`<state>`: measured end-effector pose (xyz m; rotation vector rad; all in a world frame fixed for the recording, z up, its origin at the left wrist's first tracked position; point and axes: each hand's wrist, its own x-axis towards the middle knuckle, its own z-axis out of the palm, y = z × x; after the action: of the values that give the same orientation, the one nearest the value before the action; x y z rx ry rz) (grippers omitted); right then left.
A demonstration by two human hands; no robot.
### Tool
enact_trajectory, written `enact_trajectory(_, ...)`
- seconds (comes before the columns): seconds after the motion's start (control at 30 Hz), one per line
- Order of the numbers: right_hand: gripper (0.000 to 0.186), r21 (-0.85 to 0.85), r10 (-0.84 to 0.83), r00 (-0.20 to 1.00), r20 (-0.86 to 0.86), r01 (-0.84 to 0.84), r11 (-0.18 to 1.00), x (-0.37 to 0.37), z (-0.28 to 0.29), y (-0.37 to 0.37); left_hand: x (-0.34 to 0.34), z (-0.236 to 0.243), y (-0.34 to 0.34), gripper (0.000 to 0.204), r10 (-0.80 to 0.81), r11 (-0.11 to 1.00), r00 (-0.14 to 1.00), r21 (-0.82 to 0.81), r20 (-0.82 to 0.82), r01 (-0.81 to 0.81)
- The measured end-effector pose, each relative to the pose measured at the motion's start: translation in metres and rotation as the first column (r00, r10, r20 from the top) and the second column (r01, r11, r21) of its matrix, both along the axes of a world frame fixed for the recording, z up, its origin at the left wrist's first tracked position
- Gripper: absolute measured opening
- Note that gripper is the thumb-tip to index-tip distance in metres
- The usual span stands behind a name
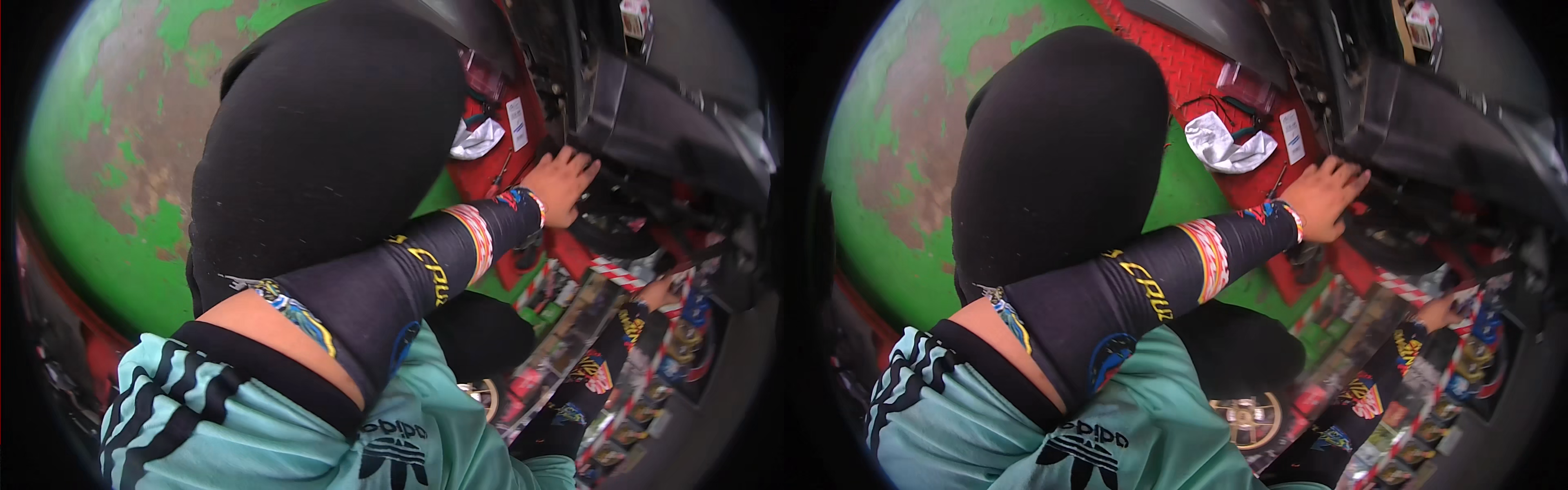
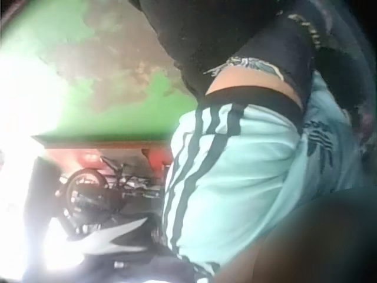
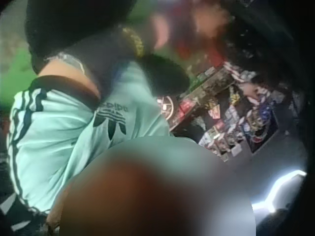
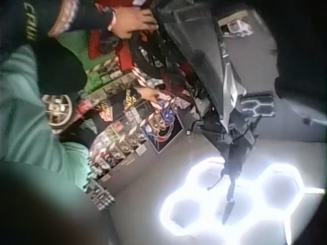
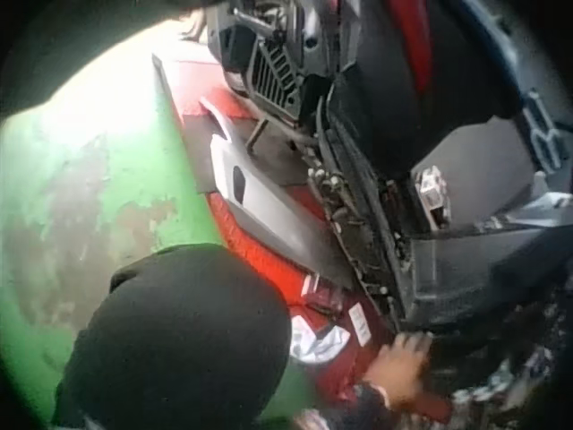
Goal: Modifying and taping electrical wires on a motorcycle's front end.
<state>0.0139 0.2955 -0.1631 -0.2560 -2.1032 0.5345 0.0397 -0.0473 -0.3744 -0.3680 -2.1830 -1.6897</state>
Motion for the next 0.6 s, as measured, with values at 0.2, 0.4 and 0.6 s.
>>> enact_trajectory(0.2, 0.085, 0.273, -0.408, 0.903, 0.135, 0.362, 0.891, 0.047, -0.002, 0.066, 0.008, -0.06, -0.001, 0.09, -0.081, 0.996, 0.997, -0.033, -0.016, 0.08)
enact_trajectory(0.4, 0.072, 0.247, -0.497, 0.844, 0.201, 0.447, 0.86, 0.052, 0.035, 0.035, 0.004, -0.055, -0.009, 0.093, -0.247, 0.968, 0.967, -0.019, 0.068, 0.249)
enact_trajectory(0.6, 0.063, 0.219, -0.516, 0.818, 0.254, 0.471, 0.854, 0.05, 0.042, 0.019, 0.005, -0.054, -0.01, 0.091, -0.3, 0.952, 0.945, -0.023, 0.131, 0.306)
